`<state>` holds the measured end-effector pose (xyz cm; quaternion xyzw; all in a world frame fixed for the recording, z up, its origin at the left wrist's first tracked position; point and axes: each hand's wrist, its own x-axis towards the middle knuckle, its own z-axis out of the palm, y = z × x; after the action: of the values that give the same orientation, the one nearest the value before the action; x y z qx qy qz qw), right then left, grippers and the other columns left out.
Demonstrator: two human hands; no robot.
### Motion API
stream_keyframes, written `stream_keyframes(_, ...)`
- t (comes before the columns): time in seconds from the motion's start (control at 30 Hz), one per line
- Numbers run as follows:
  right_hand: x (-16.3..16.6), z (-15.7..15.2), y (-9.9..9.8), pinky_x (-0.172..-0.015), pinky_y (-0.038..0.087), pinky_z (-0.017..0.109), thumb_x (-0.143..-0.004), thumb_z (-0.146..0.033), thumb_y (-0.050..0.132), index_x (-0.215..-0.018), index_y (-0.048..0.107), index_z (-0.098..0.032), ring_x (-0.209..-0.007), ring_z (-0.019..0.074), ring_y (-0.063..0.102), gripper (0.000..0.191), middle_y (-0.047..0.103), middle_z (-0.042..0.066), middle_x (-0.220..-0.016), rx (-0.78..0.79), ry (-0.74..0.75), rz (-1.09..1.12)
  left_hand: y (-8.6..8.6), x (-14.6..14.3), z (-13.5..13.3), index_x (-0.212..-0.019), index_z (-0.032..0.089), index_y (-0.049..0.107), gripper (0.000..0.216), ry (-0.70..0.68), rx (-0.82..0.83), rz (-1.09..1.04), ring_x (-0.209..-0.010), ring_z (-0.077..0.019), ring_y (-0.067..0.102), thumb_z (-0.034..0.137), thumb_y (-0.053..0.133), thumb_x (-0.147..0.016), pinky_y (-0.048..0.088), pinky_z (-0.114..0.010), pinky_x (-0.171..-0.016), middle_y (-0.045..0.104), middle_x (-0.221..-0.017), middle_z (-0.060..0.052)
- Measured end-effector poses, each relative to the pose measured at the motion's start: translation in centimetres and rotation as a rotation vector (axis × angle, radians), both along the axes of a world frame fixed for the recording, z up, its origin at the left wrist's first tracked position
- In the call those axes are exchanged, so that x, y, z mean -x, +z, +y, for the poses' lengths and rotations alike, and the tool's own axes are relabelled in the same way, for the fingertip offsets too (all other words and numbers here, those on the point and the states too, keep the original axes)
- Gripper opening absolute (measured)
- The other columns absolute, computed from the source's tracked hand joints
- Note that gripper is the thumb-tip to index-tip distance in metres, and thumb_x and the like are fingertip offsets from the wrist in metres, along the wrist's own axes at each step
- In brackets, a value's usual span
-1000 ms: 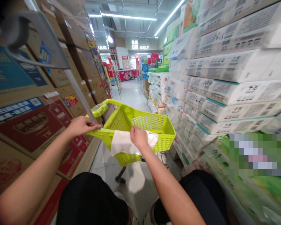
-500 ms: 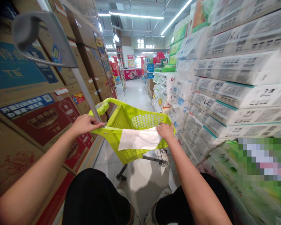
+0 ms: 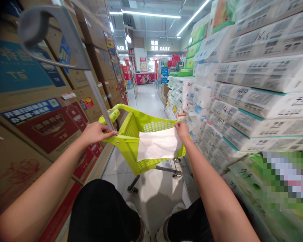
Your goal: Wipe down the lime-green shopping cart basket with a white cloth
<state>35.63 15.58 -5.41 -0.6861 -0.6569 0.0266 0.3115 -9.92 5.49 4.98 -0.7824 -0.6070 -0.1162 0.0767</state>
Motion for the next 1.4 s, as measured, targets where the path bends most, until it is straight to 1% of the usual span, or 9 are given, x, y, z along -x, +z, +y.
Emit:
stream_keyframes(0.23,3.8,-3.9,1.3,-0.092,0.045,0.03,-0.099,-0.041,0.053,-0.117,0.072,-0.017,-0.111,0.0239,0.066,0.036,0.073,0.013,-0.121,0.003,0.247,-0.091,0.0,0.0,0.1,-0.07,0.026,0.079,0.064,-0.01,-0.013,-0.021,-0.062,-0.0206,0.06,0.082,0.047,-0.08,0.027,-0.031,-0.058,0.069,-0.062,-0.005)
stream_keyframes(0.33,8.5,-7.8,0.8,-0.082,0.046,0.03,-0.106,-0.053,0.033,-0.105,0.073,-0.021,-0.099,0.0236,0.069,0.051,0.076,0.01,-0.107,0.093,0.464,-0.198,-0.1,-0.2,0.1,-0.07,0.026,0.078,0.066,-0.006,-0.018,-0.02,-0.061,-0.0205,0.06,0.083,0.046,-0.079,0.026,-0.031,-0.057,0.068,-0.061,-0.005)
stream_keyframes(0.47,16.0,-11.7,0.8,-0.08,0.044,0.03,-0.107,-0.053,0.029,-0.103,0.068,-0.017,-0.096,0.0246,0.069,0.053,0.075,0.012,-0.103,0.011,0.382,-0.277,-0.2,-1.0,-0.4,-0.069,0.025,0.078,0.069,0.003,-0.024,0.001,-0.061,-0.0205,0.059,0.084,0.043,-0.08,0.025,-0.031,-0.057,0.068,-0.063,-0.006)
stream_keyframes(0.63,22.7,-13.2,3.3,-0.079,0.042,0.027,-0.11,-0.041,0.018,-0.108,0.064,-0.02,-0.094,0.0198,0.069,0.051,0.075,0.007,-0.104,-0.103,0.495,-0.191,-0.3,-1.7,-1.2,-0.07,0.025,0.078,0.07,-0.013,-0.045,0.018,-0.061,-0.0211,0.058,0.083,0.041,-0.082,0.024,-0.031,-0.057,0.066,-0.06,-0.006)
stream_keyframes(0.8,20.6,-12.9,2.0,-0.078,0.043,0.029,-0.108,-0.051,0.018,-0.106,0.068,-0.02,-0.091,0.0219,0.07,0.059,0.076,0.01,-0.098,0.012,0.375,-0.279,-0.2,-0.6,-1.0,-0.071,0.024,0.078,0.068,-0.026,-0.028,-0.016,-0.059,-0.0199,0.058,0.083,0.044,-0.081,0.026,-0.031,-0.057,0.066,-0.059,-0.005)
stream_keyframes(0.97,9.7,-12.2,-1.9,-0.077,0.044,0.031,-0.106,-0.05,0.028,-0.095,0.073,-0.017,-0.089,0.0256,0.072,0.057,0.076,0.014,-0.093,0.11,0.094,-0.417,0.0,1.5,0.0,-0.069,0.025,0.079,0.065,0.012,0.008,-0.008,-0.063,-0.0212,0.061,0.081,0.047,-0.078,0.03,-0.031,-0.059,0.068,-0.061,-0.006)
stream_keyframes(1.13,1.2,-12.0,-2.9,-0.076,0.043,0.031,-0.105,-0.042,0.034,-0.095,0.075,-0.014,-0.091,0.025,0.072,0.051,0.077,0.018,-0.096,0.136,-0.034,-0.418,-0.2,1.9,-0.2,-0.071,0.024,0.08,0.066,0.038,0.007,-0.012,-0.065,-0.0227,0.062,0.082,0.048,-0.078,0.03,-0.031,-0.059,0.07,-0.063,-0.008)
stream_keyframes(1.23,3.3,-11.7,-2.5,-0.078,0.044,0.033,-0.105,-0.042,0.03,-0.096,0.077,-0.012,-0.089,0.0261,0.073,0.057,0.077,0.02,-0.093,0.12,-0.089,-0.392,-0.2,0.7,-0.8,-0.069,0.025,0.078,0.067,0.043,-0.011,-0.014,-0.064,-0.0226,0.062,0.083,0.047,-0.077,0.028,-0.031,-0.057,0.07,-0.063,-0.007)
stream_keyframes(1.4,17.6,-12.4,0.0,-0.083,0.042,0.034,-0.106,-0.043,0.031,-0.097,0.074,-0.016,-0.089,0.024,0.069,0.052,0.076,0.015,-0.096,-0.086,0.111,-0.191,-0.3,-2.5,-1.5,-0.069,0.025,0.076,0.068,0.025,-0.074,0.007,-0.065,-0.0227,0.062,0.082,0.042,-0.081,0.025,-0.031,-0.056,0.07,-0.065,-0.008)
